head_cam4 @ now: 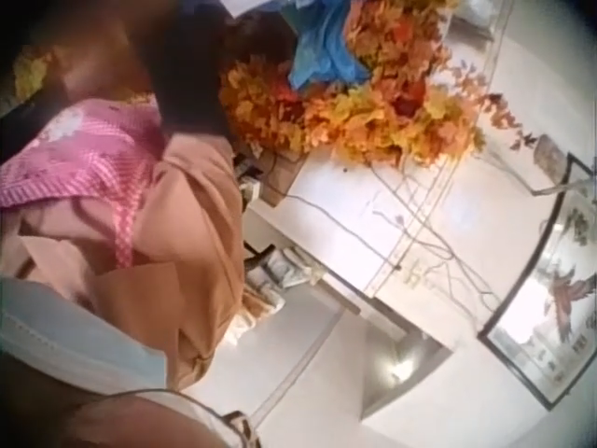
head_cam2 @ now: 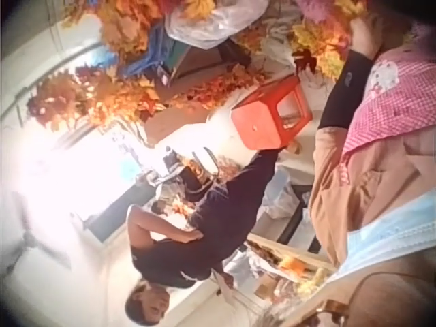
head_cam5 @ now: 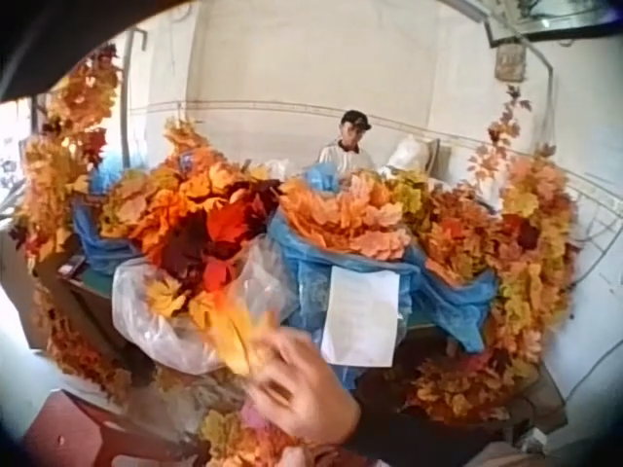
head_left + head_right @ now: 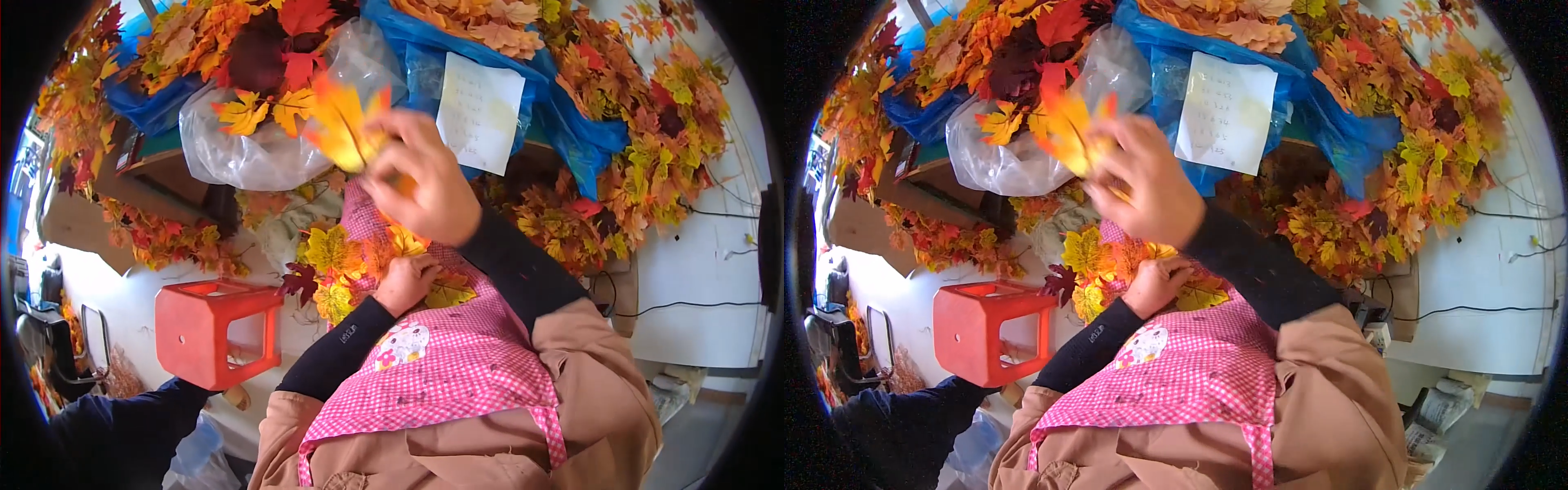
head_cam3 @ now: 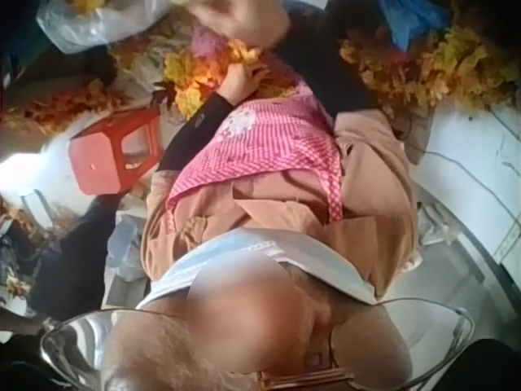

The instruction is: Assembling artificial autumn leaf garlands by attaching individual plastic leaves to a central stem.

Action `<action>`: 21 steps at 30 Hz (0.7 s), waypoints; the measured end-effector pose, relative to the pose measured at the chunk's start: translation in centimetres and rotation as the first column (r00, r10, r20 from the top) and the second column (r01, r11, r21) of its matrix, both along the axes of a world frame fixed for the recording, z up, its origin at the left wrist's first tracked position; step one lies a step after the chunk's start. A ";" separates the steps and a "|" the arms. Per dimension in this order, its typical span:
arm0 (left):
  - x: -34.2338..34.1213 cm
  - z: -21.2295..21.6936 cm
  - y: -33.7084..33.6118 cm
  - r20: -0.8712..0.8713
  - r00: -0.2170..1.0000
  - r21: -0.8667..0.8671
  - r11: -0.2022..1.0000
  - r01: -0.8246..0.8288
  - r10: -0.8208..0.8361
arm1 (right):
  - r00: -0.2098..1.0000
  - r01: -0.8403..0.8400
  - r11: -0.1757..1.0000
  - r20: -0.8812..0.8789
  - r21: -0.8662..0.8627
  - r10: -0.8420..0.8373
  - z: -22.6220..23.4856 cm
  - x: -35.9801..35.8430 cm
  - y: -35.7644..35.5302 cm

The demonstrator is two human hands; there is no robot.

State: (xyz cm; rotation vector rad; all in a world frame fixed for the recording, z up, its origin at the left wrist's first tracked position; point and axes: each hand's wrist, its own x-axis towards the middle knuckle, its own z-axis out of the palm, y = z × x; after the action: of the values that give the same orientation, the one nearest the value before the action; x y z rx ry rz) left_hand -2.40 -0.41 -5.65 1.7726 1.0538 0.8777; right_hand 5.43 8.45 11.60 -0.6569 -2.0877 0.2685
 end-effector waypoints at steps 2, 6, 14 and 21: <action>0.6 -0.3 0.3 -0.028 0.997 -0.039 0.997 0.067 -0.068 | 0.992 -0.028 0.978 0.118 -0.206 0.054 -2.3 4.4 -2.6; 3.4 -3.0 1.6 0.209 0.964 0.237 0.965 0.115 -0.166 | 0.978 0.037 0.749 0.178 -0.662 0.109 -5.4 10.9 -7.5; 4.3 2.4 1.4 -0.314 0.896 0.021 0.942 0.336 -0.313 | 0.997 -0.075 0.398 -0.081 -0.914 0.002 -8.1 13.6 -12.3; 4.5 1.0 1.4 -0.328 0.930 -0.071 0.986 0.154 -0.169 | 0.912 -0.403 0.144 -0.410 -0.904 -0.019 -10.5 13.5 -12.8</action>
State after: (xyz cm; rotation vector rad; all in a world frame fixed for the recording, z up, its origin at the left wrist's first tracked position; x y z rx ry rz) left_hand 2.10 0.94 -4.66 1.9823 1.1093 0.4576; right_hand 18.94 -4.34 1.12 -0.9559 -1.3731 1.9349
